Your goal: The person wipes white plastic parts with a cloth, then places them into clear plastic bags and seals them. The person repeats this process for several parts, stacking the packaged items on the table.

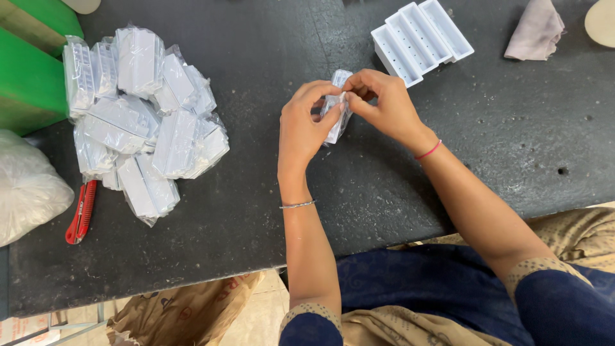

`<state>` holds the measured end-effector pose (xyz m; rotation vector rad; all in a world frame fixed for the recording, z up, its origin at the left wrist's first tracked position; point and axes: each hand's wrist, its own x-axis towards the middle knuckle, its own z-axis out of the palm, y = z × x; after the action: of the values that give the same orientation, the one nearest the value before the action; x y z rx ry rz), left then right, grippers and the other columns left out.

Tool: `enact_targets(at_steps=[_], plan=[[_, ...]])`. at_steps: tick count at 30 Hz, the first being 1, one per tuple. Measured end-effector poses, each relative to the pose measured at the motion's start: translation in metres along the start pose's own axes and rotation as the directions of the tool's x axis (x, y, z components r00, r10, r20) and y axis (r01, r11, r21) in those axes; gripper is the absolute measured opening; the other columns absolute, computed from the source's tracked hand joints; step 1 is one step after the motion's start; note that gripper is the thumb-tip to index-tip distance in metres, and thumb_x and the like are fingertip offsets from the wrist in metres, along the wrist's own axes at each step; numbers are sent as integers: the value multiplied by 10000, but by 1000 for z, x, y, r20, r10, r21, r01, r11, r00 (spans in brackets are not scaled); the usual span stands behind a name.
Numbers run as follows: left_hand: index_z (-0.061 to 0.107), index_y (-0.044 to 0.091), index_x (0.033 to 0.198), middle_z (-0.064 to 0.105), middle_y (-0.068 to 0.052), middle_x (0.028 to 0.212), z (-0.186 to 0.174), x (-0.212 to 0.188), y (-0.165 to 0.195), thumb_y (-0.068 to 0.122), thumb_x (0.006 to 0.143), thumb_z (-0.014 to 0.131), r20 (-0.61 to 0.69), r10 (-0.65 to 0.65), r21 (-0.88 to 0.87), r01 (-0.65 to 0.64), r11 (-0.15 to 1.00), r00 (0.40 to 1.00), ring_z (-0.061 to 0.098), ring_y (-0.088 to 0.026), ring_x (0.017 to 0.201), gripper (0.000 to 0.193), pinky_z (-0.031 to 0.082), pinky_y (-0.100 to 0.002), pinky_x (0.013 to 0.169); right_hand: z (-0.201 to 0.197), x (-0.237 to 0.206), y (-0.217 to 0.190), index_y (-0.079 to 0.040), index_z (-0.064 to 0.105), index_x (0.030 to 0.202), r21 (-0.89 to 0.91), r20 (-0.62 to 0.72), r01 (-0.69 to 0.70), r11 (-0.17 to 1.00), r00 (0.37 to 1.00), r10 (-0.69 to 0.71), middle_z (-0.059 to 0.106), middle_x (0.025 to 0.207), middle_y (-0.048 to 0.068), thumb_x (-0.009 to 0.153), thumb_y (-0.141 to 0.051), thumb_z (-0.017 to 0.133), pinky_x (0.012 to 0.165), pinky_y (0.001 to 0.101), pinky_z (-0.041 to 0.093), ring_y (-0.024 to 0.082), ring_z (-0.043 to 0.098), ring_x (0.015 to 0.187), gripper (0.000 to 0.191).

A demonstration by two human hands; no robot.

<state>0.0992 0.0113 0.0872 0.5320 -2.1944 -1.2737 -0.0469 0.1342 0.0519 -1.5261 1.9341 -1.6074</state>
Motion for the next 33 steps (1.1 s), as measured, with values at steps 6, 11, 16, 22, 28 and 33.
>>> enact_targets(at_steps=[6,11,16,22,28,33], plan=[[732,105,1041,727,-14,1122,5,1,0,151,880,784,-66,38,73,-33,997,997,754,-187,923,176,617,-292,711,0,0,1,17,685,1065,1,17,-8,1000,1000,8,705,929,55,984,-79,706,754,265,555,111,677,826,127],[706,88,1017,724,-24,1104,9,2,-3,135,870,779,-99,75,101,-65,993,992,753,-192,874,171,589,-306,703,-5,3,0,18,684,1075,6,52,-22,1000,998,22,710,940,54,987,-92,715,763,262,562,109,684,842,145],[687,83,1022,720,-18,1121,11,4,-5,103,874,753,-137,116,93,-104,990,984,752,-191,885,164,605,-300,745,-7,3,-6,20,685,1134,7,34,27,1000,999,-27,723,992,72,987,-68,710,781,272,572,135,711,872,173],[693,98,1021,719,11,1122,11,4,-3,99,865,751,-115,62,95,-51,994,991,753,-168,864,166,597,-290,706,-7,3,-9,-22,736,1134,-172,20,93,981,996,-91,708,941,99,967,-46,736,734,299,564,192,724,814,169],[690,109,1031,703,26,1138,10,4,-3,93,857,743,-66,74,97,-67,993,995,734,-159,854,182,607,-274,678,-9,3,-5,-15,724,1113,-134,29,84,987,996,-81,712,958,93,954,-45,730,765,294,583,188,739,844,162],[647,112,1001,669,33,1134,10,5,-6,112,849,754,-41,89,63,-86,994,995,718,-154,852,186,609,-267,658,-8,3,-6,-8,717,1086,-149,31,90,985,996,-86,706,941,98,947,-57,750,757,300,579,189,733,831,151]])
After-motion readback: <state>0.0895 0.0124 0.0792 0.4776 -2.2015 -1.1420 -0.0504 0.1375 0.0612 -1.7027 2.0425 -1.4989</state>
